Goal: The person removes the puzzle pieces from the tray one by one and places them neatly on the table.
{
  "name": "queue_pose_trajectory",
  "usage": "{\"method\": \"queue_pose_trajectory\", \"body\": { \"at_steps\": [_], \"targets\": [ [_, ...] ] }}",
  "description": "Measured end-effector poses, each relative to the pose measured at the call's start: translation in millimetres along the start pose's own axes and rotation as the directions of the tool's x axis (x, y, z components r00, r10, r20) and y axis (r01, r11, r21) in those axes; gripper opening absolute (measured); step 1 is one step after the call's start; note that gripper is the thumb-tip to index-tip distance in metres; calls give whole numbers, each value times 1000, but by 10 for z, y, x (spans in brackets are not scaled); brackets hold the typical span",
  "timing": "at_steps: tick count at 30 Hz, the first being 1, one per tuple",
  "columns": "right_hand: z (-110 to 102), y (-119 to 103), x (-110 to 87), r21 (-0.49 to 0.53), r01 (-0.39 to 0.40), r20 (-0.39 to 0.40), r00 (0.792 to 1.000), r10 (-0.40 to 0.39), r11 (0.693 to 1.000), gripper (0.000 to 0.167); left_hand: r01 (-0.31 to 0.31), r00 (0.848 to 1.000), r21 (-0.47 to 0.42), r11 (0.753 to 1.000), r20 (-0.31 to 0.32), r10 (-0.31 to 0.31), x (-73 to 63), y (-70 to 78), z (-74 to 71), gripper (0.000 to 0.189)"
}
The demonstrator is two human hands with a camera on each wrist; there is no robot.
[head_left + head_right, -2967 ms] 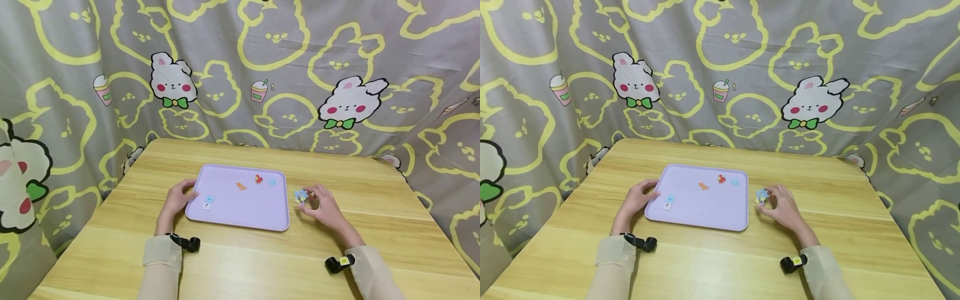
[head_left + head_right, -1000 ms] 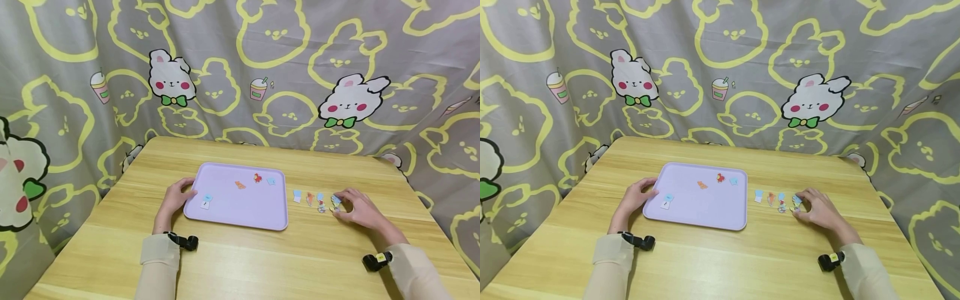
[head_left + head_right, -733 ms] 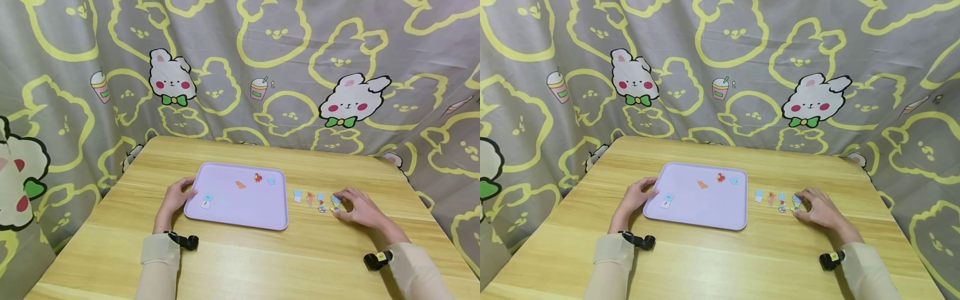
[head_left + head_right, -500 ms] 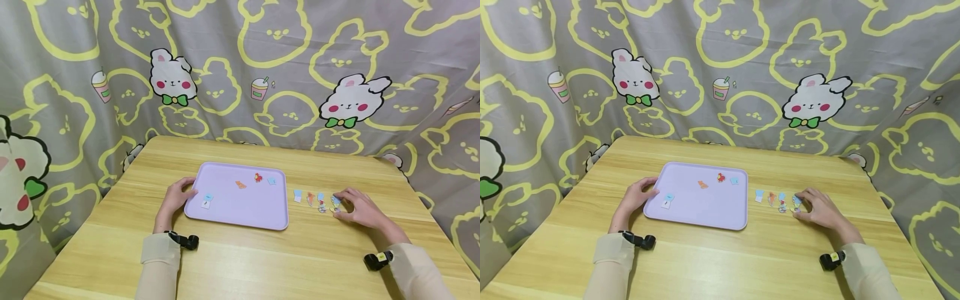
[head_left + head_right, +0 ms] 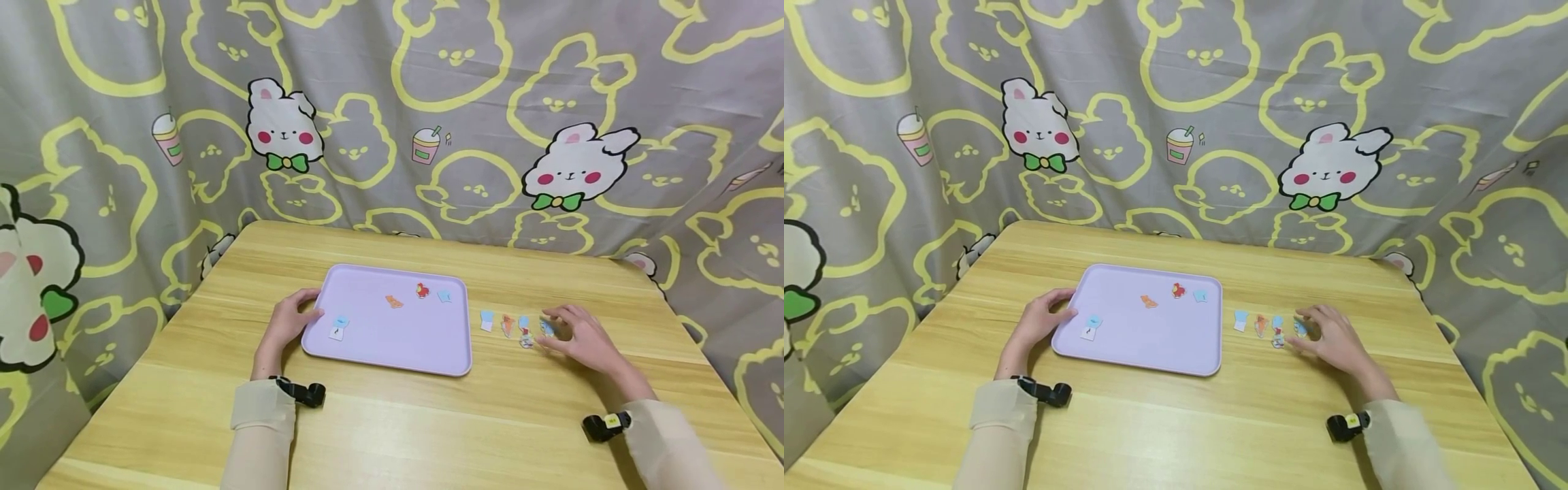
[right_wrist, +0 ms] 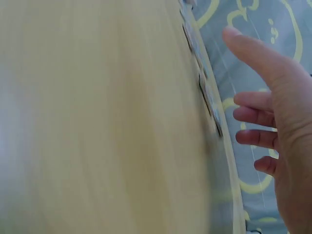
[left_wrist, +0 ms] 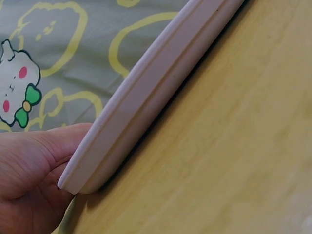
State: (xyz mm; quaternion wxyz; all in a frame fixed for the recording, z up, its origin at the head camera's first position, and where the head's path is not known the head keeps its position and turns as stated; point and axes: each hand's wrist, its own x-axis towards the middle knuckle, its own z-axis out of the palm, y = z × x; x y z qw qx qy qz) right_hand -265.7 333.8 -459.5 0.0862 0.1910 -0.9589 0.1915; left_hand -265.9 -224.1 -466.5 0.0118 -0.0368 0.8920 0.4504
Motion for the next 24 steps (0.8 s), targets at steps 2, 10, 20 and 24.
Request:
{"method": "queue_pose_trajectory", "body": {
  "at_steps": [2, 10, 20, 24],
  "targets": [
    [34, -71, 40, 6, -4, -15, 1000, 4, 1000, 60, -1, 1000, -3, 1000, -1, 1, -5, 3, -2, 48],
    [211, -414, 257, 23, -13, -57, 998, 14, 1000, 58, 5, 1000, -14, 1000, 4, -4, -3, 0, -4, 48],
    [457, -815, 582, 86, 1, -63, 998, 4, 996, 59, 0, 1000, -8, 1000, -4, 0, 3, 3, -1, 48],
    [539, -950, 699, 90, -6, -51, 999, 11, 996, 59, 3, 1000, -14, 1000, -9, -3, 2, -2, -1, 48]
  ]
}}
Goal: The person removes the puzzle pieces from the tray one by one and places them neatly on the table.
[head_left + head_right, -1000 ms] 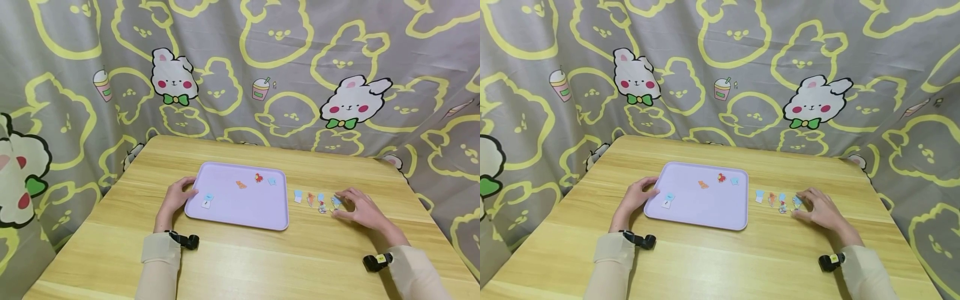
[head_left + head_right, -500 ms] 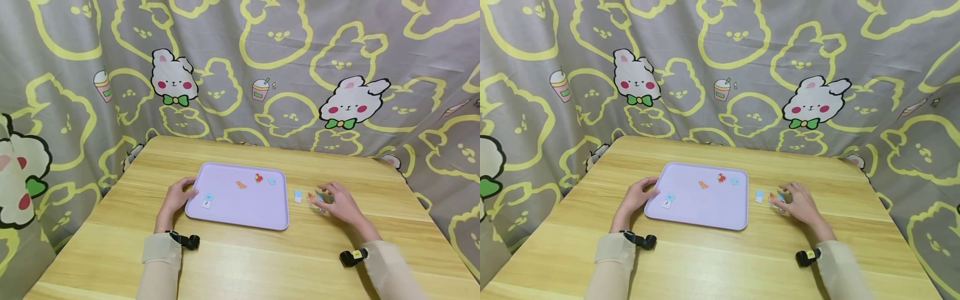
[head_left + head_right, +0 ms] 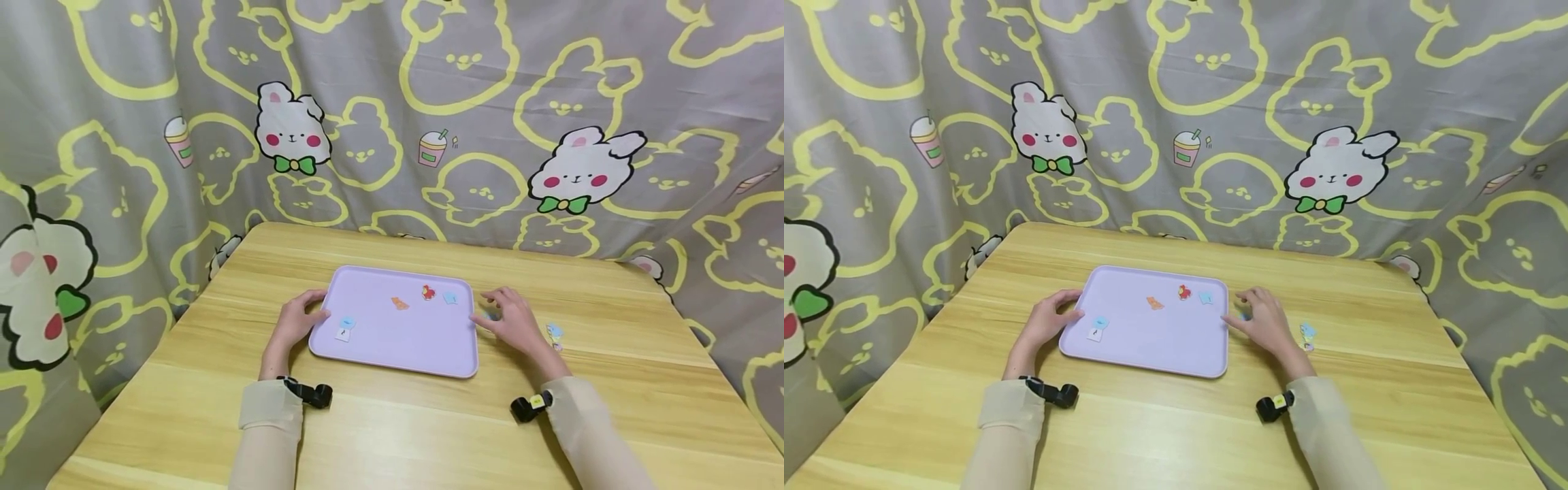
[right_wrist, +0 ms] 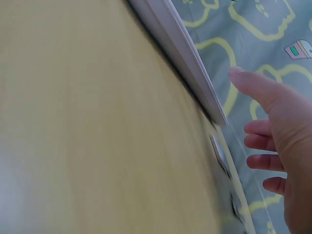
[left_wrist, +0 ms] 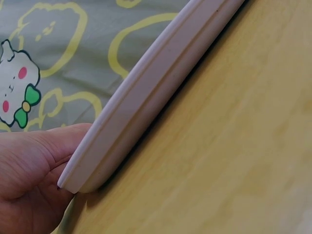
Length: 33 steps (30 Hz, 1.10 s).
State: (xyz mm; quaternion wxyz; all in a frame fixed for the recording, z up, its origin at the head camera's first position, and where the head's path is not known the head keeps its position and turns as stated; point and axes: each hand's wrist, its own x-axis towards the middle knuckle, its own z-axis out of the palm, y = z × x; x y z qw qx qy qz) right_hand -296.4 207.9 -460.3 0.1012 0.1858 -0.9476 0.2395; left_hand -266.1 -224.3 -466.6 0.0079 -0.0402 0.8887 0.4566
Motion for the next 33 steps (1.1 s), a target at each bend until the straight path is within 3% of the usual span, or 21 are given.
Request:
{"method": "queue_pose_trajectory", "body": {
  "at_steps": [8, 13, 18, 23, 33],
  "targets": [
    [141, -167, 161, -11, 3, 14, 1000, -3, 1000, 60, -11, 1000, -10, 1000, -4, 11, -11, 1, 4, 48],
    [223, -226, 257, -65, 21, -13, 1000, -22, 998, 58, -13, 1000, -10, 1000, -13, 13, -8, -2, 2, 47],
    [287, -295, 346, -104, 8, 13, 1000, -7, 995, 55, -8, 1000, -15, 1000, -14, 8, -20, 2, 5, 48],
    [338, -269, 364, -136, -8, 23, 1000, 11, 991, 50, 1, 1000, -17, 1000, -13, -1, -24, -5, 29, 47],
    [349, -274, 442, -138, 40, -1, 999, -40, 990, 37, 7, 1000, -8, 1000, -19, -7, -13, 9, 10, 48]
  ]
}}
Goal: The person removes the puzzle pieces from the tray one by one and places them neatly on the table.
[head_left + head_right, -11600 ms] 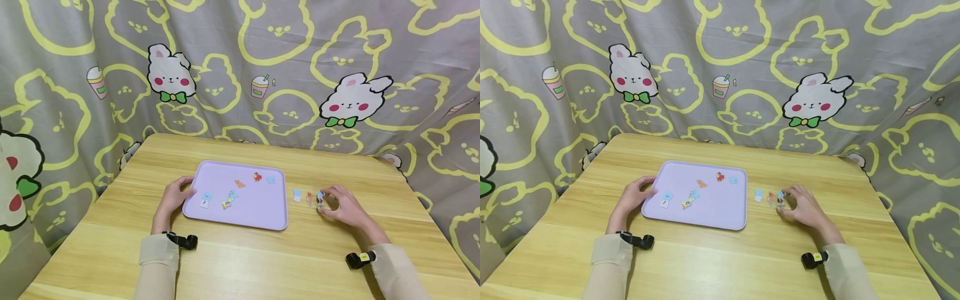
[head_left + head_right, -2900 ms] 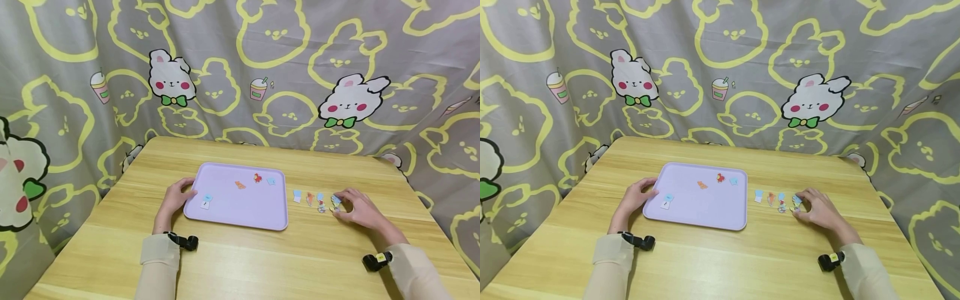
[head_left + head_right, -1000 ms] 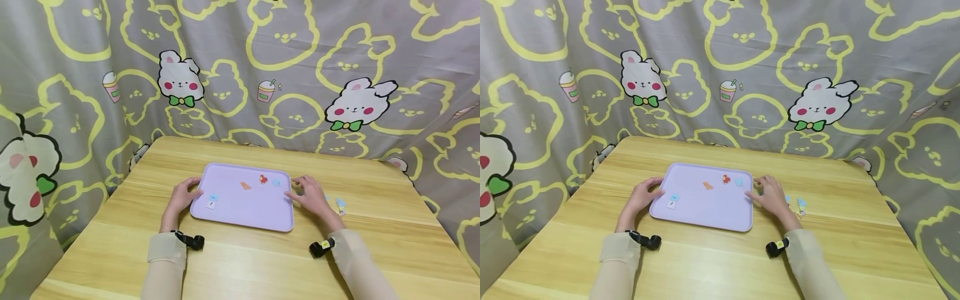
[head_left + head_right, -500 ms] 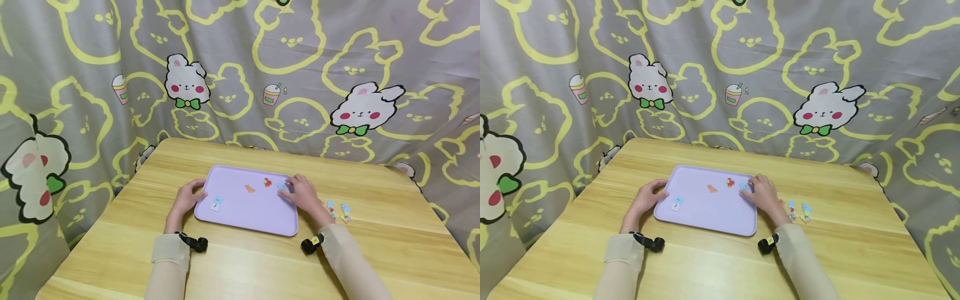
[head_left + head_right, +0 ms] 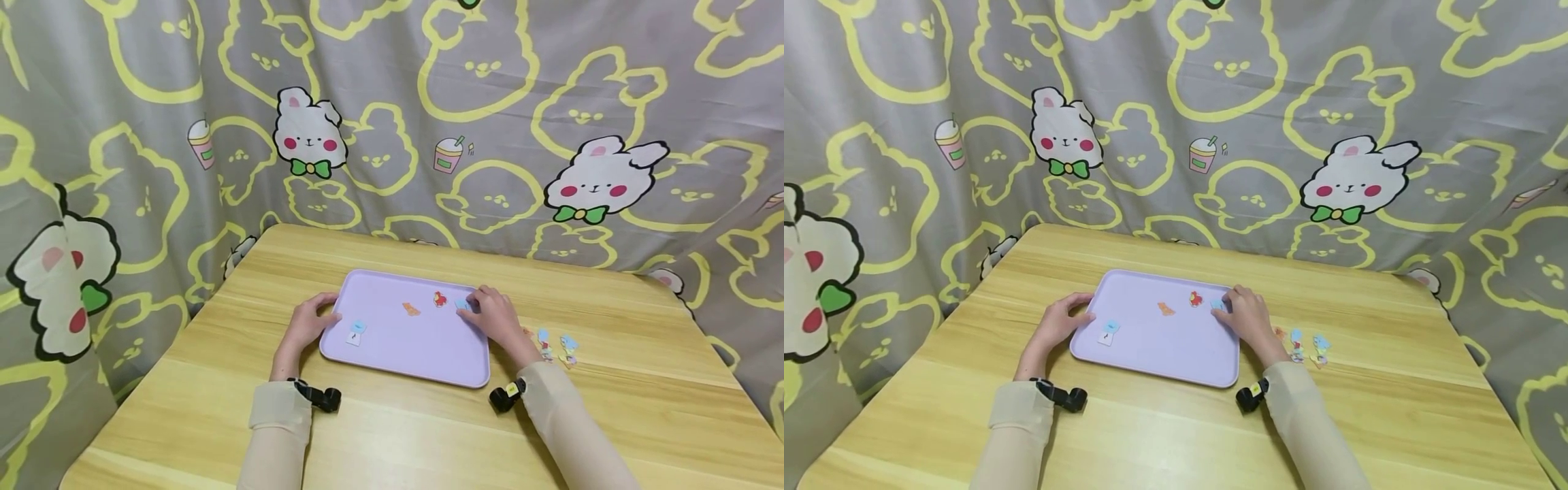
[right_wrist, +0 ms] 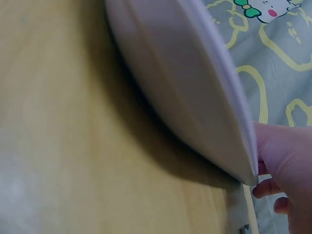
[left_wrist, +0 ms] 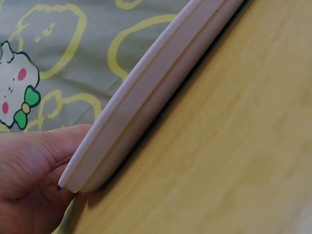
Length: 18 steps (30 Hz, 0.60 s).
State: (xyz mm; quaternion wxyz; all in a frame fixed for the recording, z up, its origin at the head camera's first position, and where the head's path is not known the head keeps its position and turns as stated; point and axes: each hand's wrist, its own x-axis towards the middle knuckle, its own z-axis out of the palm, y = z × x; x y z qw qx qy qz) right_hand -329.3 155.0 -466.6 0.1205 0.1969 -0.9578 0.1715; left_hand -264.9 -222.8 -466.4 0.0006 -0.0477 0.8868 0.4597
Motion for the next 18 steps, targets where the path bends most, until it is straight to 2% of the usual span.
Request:
{"method": "queue_pose_trajectory", "body": {
  "at_steps": [11, 18],
  "targets": [
    [-28, -43, -52, -4, 9, -13, 1000, -9, 1000, 32, -4, 1000, -7, 1000, 6, 4, 1, -2, 7, 48],
    [-8, -95, -151, 96, -27, -30, 999, 30, 995, 33, -4, 1000, -7, 1000, 0, 4, -17, -3, -5, 48]
  ]
}}
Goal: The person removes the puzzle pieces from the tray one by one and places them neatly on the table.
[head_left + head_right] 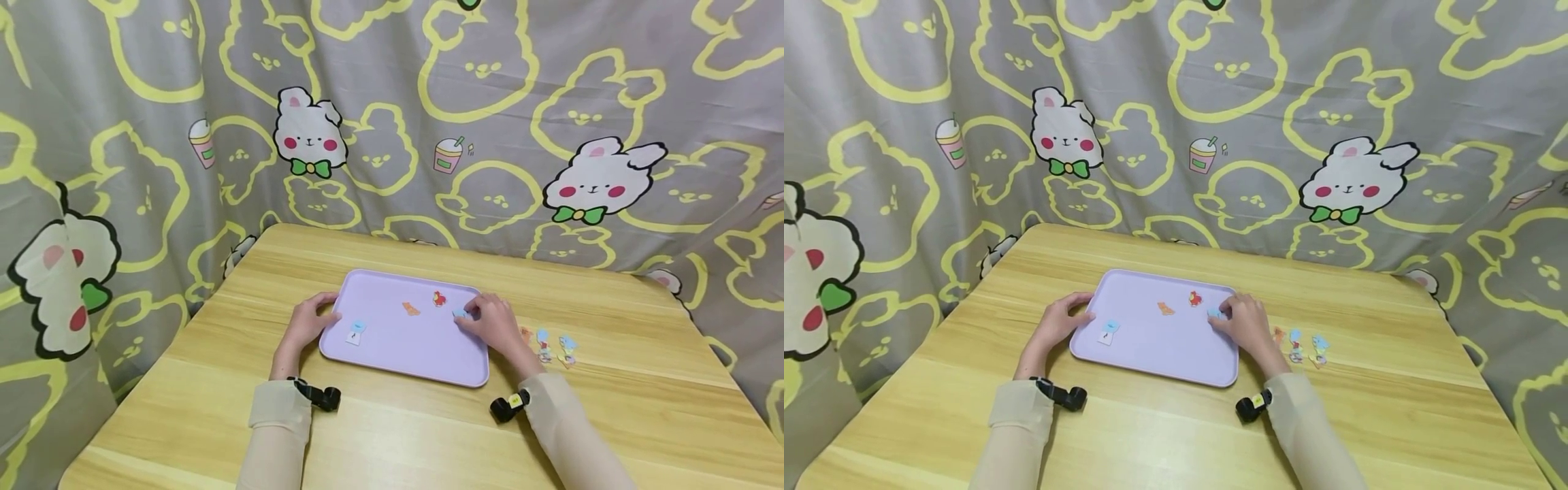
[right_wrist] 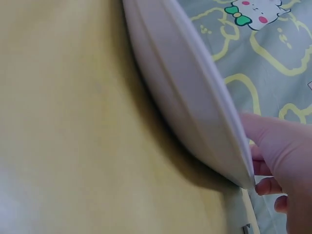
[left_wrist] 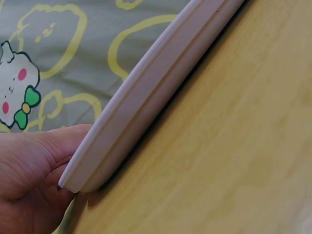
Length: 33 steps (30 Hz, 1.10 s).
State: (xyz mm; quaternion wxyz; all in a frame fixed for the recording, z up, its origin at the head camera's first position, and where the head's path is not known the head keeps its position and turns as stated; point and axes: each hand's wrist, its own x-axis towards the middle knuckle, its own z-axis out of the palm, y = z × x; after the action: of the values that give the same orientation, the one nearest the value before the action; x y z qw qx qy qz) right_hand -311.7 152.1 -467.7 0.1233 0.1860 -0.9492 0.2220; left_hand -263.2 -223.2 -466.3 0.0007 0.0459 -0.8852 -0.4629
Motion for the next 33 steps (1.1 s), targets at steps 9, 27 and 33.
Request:
{"method": "queue_pose_trajectory", "body": {
  "at_steps": [9, 27, 33],
  "targets": [
    [58, -177, -148, 190, 34, -139, 990, -7, 981, 27, 4, 1000, 8, 1000, 11, -4, -2, 15, -8, 48],
    [-16, -329, -364, 165, -4, -190, 981, 36, 986, 30, -23, 1000, 19, 1000, 8, 23, 12, -15, 3, 48],
    [-71, -306, -458, 130, -17, -201, 979, 43, 991, 31, -23, 1000, 21, 1000, 16, 23, 16, -9, -11, 48]
  ]
}}
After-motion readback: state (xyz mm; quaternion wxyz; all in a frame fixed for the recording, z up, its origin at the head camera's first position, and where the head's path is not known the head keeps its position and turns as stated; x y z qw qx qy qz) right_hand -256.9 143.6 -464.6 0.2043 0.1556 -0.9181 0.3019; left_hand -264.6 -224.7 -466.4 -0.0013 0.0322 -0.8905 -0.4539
